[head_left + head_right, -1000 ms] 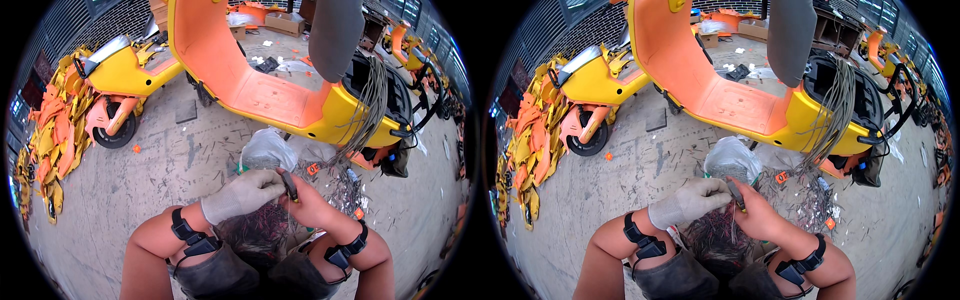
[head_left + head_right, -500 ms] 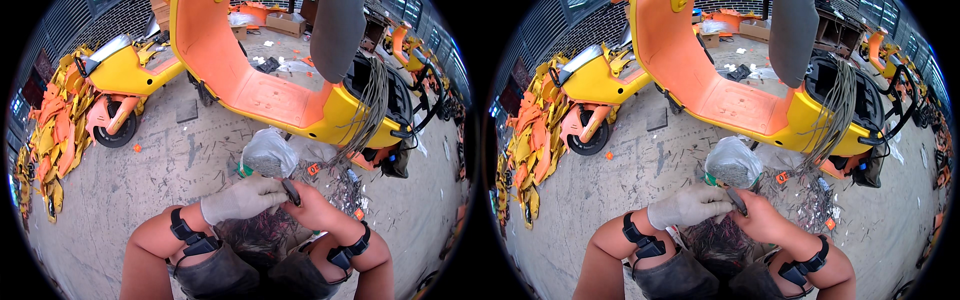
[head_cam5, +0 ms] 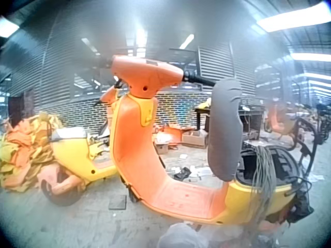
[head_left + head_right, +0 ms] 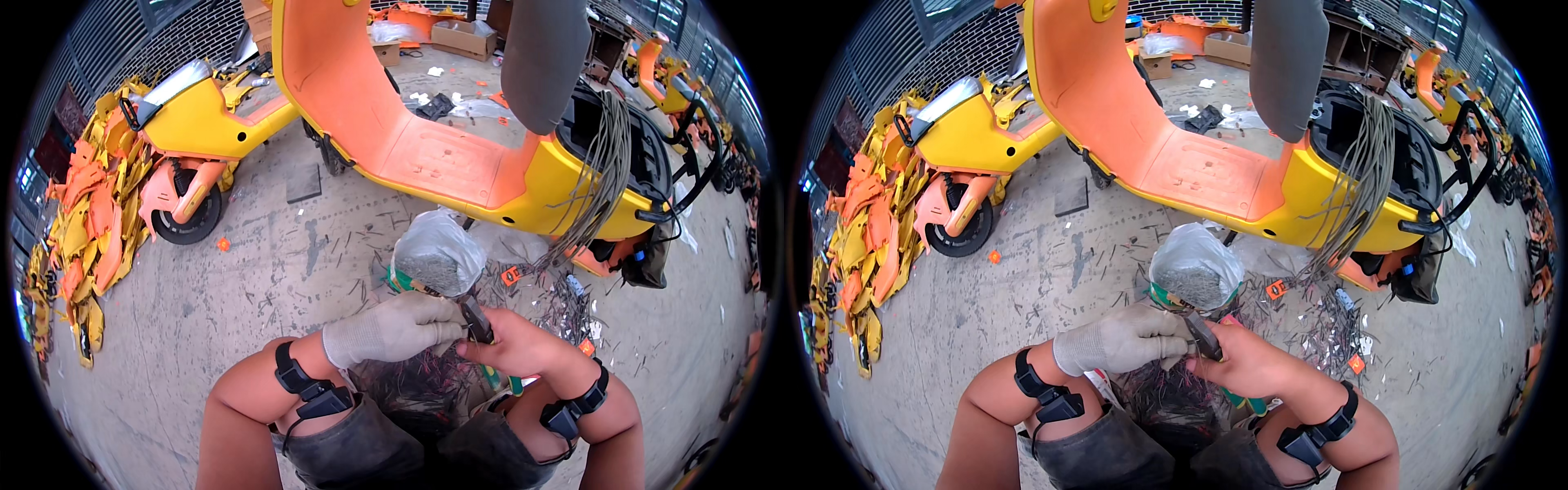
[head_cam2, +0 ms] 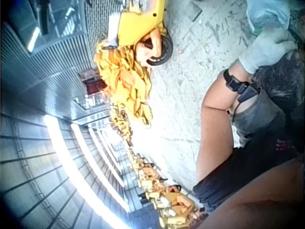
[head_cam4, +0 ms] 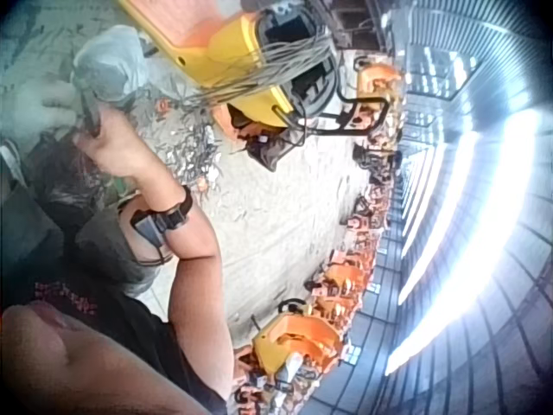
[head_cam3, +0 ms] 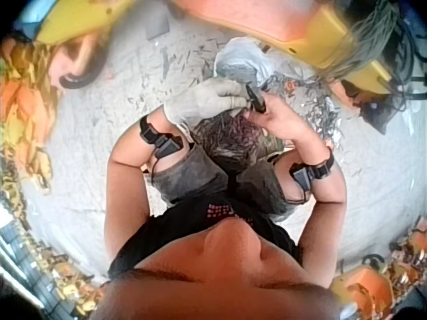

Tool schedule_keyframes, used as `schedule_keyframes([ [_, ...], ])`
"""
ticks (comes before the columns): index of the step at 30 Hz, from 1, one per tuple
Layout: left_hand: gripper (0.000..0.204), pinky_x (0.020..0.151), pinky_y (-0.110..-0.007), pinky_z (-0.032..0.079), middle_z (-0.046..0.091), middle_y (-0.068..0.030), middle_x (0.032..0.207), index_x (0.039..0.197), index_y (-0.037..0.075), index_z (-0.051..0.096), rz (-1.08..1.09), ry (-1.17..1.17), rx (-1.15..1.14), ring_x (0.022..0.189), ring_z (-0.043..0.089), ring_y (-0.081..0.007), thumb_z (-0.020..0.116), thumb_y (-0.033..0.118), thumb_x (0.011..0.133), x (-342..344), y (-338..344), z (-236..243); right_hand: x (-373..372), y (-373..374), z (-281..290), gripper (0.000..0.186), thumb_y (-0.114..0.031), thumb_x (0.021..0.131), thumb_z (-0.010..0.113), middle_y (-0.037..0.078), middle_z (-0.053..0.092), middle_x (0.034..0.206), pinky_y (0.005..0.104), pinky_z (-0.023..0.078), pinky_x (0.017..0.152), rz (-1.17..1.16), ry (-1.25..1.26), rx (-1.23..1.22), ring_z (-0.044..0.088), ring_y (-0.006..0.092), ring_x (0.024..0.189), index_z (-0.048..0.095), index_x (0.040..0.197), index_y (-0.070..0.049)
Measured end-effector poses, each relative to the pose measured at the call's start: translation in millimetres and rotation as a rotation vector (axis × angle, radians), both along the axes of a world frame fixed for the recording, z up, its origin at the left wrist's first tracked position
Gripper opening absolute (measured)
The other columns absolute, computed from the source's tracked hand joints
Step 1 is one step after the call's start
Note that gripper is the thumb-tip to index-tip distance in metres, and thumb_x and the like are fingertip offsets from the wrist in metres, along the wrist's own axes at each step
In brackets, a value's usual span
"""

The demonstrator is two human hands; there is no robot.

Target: The person sits on the floor and uses pliers to strip the insulation off of electrical wires. They hold the wire with one hand and use the pliers in the other to cut and remove the outer sheath, dropping the stripped pieces into a plastic bag.

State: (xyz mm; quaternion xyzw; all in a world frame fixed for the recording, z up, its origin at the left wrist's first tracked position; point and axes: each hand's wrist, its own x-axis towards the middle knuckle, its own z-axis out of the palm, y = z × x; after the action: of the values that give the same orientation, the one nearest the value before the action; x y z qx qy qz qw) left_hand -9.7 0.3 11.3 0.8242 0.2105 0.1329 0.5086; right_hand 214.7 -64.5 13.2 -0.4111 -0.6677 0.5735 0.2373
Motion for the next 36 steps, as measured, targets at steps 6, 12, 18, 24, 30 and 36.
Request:
schedule_keyframes([
  [6,0.019,0.076,-0.037,0.053,0.066,-0.0071,0.079,0.100,0.003,0.068,0.050,-0.001,-0.014,0.077,0.065,-0.0241,0.057,0.019,0.100,1,0,-2,4,4,-7,0.046,-0.007,0.094,0.067,0.010,0.068,0.106,0.0339,0.050,0.091,0.005,0.027,-0.126,0.064,0.0183,0.094,0.052,0.137,-0.002],
  [12,0.020,0.070,-0.028,0.051,0.065,-0.0033,0.081,0.112,0.004,0.062,0.296,0.086,-0.383,0.078,0.062,-0.0121,0.053,0.020,0.104,5,4,15,12,14,-20,0.048,0.003,0.094,0.061,0.007,0.060,0.113,0.0326,0.054,0.088,-0.394,0.143,-0.330,0.064,0.0173,0.098,0.047,0.139,0.002],
  [18,0.022,0.069,-0.023,0.049,0.066,-0.0026,0.082,0.114,0.001,0.057,0.426,0.043,-0.437,0.078,0.060,-0.0088,0.050,0.020,0.105,1,7,7,26,24,-16,0.040,0.001,0.094,0.060,0.004,0.056,0.110,0.0276,0.049,0.069,-0.865,0.076,-0.019,0.058,0.0117,0.081,0.052,0.133,0.000],
  [24,0.023,0.068,-0.025,0.050,0.069,-0.0034,0.084,0.111,0.004,0.062,0.446,0.103,-0.062,0.075,0.063,-0.0102,0.051,0.023,0.104,2,9,-5,9,5,17,0.023,-0.010,0.091,0.072,0.010,0.066,0.096,0.0307,0.052,0.076,-0.686,-0.187,0.465,0.065,0.0201,0.082,0.067,0.113,-0.002],
  [30,0.022,0.072,-0.033,0.054,0.069,-0.0064,0.083,0.109,0.006,0.064,0.423,0.196,-0.064,0.074,0.066,-0.0169,0.051,0.023,0.103,10,2,4,-5,1,5,0.019,-0.007,0.087,0.074,0.014,0.070,0.096,0.0358,0.054,0.079,-0.458,-0.256,0.550,0.069,0.0297,0.088,0.070,0.105,-0.003],
  [36,0.023,0.080,-0.042,0.053,0.068,-0.0152,0.091,0.106,0.006,0.063,0.317,0.157,0.171,0.088,0.068,-0.0331,0.051,0.025,0.102,7,-5,-14,-5,3,-8,0.017,-0.010,0.087,0.074,0.016,0.069,0.092,0.0363,0.054,0.077,-0.379,-0.324,0.550,0.069,0.0319,0.084,0.070,0.101,-0.001],
])
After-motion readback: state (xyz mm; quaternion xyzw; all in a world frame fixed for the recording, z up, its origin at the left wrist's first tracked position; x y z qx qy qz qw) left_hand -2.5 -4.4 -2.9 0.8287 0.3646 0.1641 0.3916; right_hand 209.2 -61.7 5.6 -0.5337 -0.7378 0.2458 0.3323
